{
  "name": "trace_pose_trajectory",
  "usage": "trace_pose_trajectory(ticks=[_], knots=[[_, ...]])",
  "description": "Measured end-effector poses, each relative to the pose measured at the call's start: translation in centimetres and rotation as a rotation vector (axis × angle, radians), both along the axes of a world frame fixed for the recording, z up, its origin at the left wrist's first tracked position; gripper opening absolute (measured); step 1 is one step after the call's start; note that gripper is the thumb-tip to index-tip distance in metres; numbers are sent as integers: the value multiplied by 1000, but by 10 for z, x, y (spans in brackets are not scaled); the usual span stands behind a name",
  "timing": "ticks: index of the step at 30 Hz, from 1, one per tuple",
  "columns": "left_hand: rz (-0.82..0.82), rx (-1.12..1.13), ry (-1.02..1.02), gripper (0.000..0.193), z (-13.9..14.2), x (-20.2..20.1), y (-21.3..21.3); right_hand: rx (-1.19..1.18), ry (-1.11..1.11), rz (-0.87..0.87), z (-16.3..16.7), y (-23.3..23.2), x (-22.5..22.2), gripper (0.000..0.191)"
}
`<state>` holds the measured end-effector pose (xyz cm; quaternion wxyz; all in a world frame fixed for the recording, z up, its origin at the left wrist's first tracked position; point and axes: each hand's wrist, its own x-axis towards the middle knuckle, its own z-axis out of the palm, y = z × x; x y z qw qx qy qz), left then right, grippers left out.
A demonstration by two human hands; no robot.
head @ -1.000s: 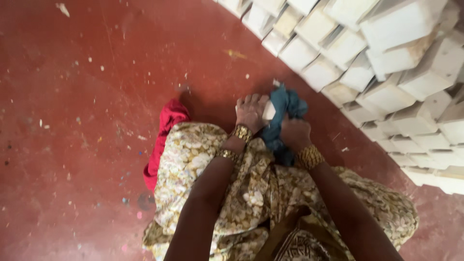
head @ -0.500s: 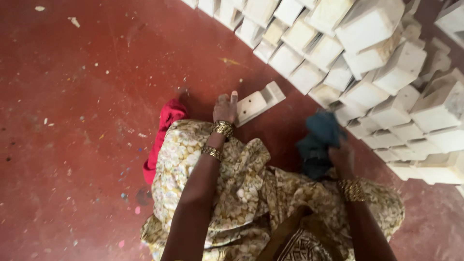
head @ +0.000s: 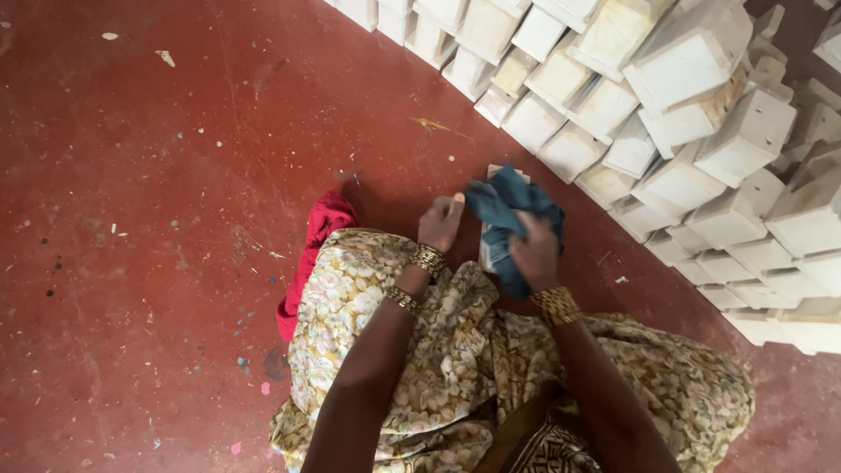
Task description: The person sits on the floor and wipes small wooden blocks one at a time with a blue cloth, then places each wiped block onto a large pile of blocks beside them. They continue this wipe-and-place cycle across the episode.
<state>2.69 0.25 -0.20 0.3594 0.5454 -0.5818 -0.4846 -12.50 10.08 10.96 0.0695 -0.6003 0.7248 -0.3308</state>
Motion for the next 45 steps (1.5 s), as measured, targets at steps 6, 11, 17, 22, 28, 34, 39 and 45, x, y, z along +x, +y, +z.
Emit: trace_pose_trajectory(ticks=[6, 11, 17, 22, 28, 34, 39, 45], knots=[[-405, 803, 1061, 44, 63, 32, 9, -15, -5, 375, 56, -12, 19, 45], [-51, 152, 1049, 52, 66, 65, -1, -141, -140, 447, 47, -22, 32, 44], [382, 140, 604, 44, 17, 84, -18, 89, 206, -161, -1, -10, 36, 103], [213, 3, 464, 46, 29, 69, -7, 179, -1219, 125, 15, 6, -25, 57], [-133, 289, 889, 66, 102, 21, 21, 125, -1527, 266, 35, 68, -90, 52], [-156, -604, -446, 44, 146, -108, 78, -185, -952, 207, -1, 79, -97, 48], [-273, -682, -306, 75, 134, -107, 171, 0, -1913, 222, -6, 77, -122, 46], [46, -668, -285, 72, 156, -120, 56, -88, -1930, 209, -8, 70, -94, 45]])
